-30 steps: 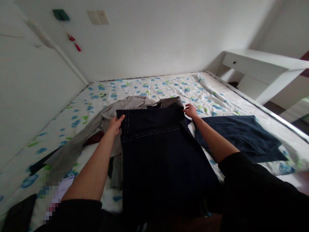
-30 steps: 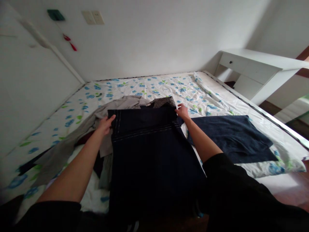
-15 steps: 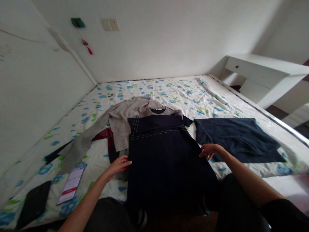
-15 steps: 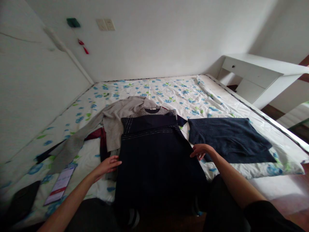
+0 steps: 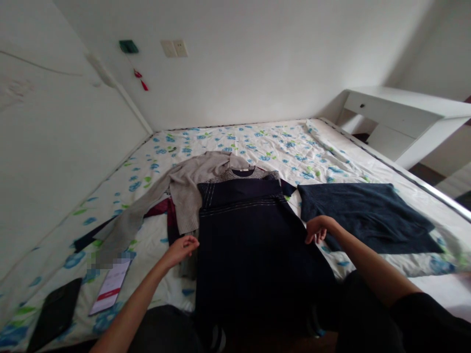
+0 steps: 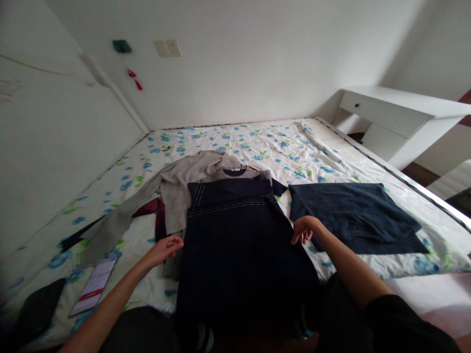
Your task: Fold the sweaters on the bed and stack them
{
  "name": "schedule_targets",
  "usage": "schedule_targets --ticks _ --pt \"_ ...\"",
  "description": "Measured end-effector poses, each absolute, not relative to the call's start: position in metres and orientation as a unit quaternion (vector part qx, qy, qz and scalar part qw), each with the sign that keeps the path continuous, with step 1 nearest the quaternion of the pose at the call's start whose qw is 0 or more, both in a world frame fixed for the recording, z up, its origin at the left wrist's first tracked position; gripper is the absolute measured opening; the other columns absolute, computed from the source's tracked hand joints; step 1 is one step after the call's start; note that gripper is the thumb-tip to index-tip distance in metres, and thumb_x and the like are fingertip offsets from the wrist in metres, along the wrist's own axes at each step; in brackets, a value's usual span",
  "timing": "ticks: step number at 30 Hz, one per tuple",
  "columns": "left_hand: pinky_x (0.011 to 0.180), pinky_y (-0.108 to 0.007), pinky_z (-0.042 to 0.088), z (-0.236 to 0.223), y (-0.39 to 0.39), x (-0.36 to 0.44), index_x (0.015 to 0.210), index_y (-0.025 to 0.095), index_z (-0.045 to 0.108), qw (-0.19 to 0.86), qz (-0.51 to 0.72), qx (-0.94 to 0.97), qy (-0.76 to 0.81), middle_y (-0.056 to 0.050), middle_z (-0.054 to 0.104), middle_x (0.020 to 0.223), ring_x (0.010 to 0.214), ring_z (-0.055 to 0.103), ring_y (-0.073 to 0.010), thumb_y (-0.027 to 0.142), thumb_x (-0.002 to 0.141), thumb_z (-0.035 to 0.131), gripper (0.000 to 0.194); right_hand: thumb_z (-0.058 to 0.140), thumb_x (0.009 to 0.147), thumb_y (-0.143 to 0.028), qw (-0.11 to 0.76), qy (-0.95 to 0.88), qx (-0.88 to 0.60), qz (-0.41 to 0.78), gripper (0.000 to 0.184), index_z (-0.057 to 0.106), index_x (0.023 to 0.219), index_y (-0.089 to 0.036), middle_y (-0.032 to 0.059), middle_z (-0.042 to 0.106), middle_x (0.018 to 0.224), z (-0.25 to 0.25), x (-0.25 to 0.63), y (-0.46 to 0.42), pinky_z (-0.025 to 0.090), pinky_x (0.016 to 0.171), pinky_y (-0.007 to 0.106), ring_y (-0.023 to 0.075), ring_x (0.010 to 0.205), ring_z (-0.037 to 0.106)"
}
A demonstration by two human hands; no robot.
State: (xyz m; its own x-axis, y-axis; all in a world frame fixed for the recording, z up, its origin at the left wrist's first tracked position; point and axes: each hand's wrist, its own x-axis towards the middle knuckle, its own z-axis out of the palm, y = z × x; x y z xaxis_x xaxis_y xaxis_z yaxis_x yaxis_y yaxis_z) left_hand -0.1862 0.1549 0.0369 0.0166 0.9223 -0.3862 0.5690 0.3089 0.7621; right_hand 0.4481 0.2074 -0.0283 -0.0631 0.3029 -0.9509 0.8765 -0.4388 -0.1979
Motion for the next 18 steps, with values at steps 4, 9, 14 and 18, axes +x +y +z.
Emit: schedule_targets --ticks 4,9,14,18 --pt "0.053 -0.025 0.044 0.056 0.238 -0.185 0.106 0.02 0.078 0.406 0.313 0.535 0.671 -0.005 0.08 0.083 0.06 0.064 -0.0171 0.066 0.062 0.091 0.066 0.099 0.081 -0.034 0.008 0.497 0.717 -0.489 0.027 0.081 0.086 -0.014 0.0105 0.082 0.084 -0.018 0.443 0.275 0.045 0.049 0.017 0.0135 0.059 0.069" --pt "0.063 -0.024 0.053 0.053 0.331 -0.171 0.117 0.015 0.077 0.364 0.336 0.514 0.7 -0.012 0.085 0.1 0.074 0.076 -0.0195 0.049 0.077 0.087 0.054 0.097 0.087 -0.029 -0.211 0.477 0.746 -0.414 0.029 0.084 0.109 -0.015 0.0021 0.076 0.072 -0.017 0.422 0.353 0.052 0.054 0.016 0.0128 0.06 0.07" --pt "0.06 -0.027 0.053 0.032 0.38 -0.16 0.094 0.015 0.078 0.299 0.192 0.523 0.775 -0.009 0.079 0.076 0.069 0.074 -0.0238 0.041 0.076 0.092 0.034 0.093 0.089 -0.021 -0.271 0.422 0.759 -0.416 0.039 0.078 0.124 -0.014 -0.0012 0.074 0.071 -0.025 0.394 0.402 0.053 0.053 0.016 0.0122 0.055 0.069" --pt "0.058 -0.028 0.051 0.024 0.391 -0.16 0.083 0.018 0.077 0.337 0.208 0.506 0.766 -0.009 0.078 0.071 0.072 0.076 -0.0268 0.05 0.07 0.097 0.041 0.09 0.09 -0.016 -0.282 0.38 0.749 -0.465 0.032 0.074 0.117 -0.014 -0.0043 0.066 0.063 -0.04 0.375 0.418 0.05 0.049 0.015 0.0129 0.052 0.068"
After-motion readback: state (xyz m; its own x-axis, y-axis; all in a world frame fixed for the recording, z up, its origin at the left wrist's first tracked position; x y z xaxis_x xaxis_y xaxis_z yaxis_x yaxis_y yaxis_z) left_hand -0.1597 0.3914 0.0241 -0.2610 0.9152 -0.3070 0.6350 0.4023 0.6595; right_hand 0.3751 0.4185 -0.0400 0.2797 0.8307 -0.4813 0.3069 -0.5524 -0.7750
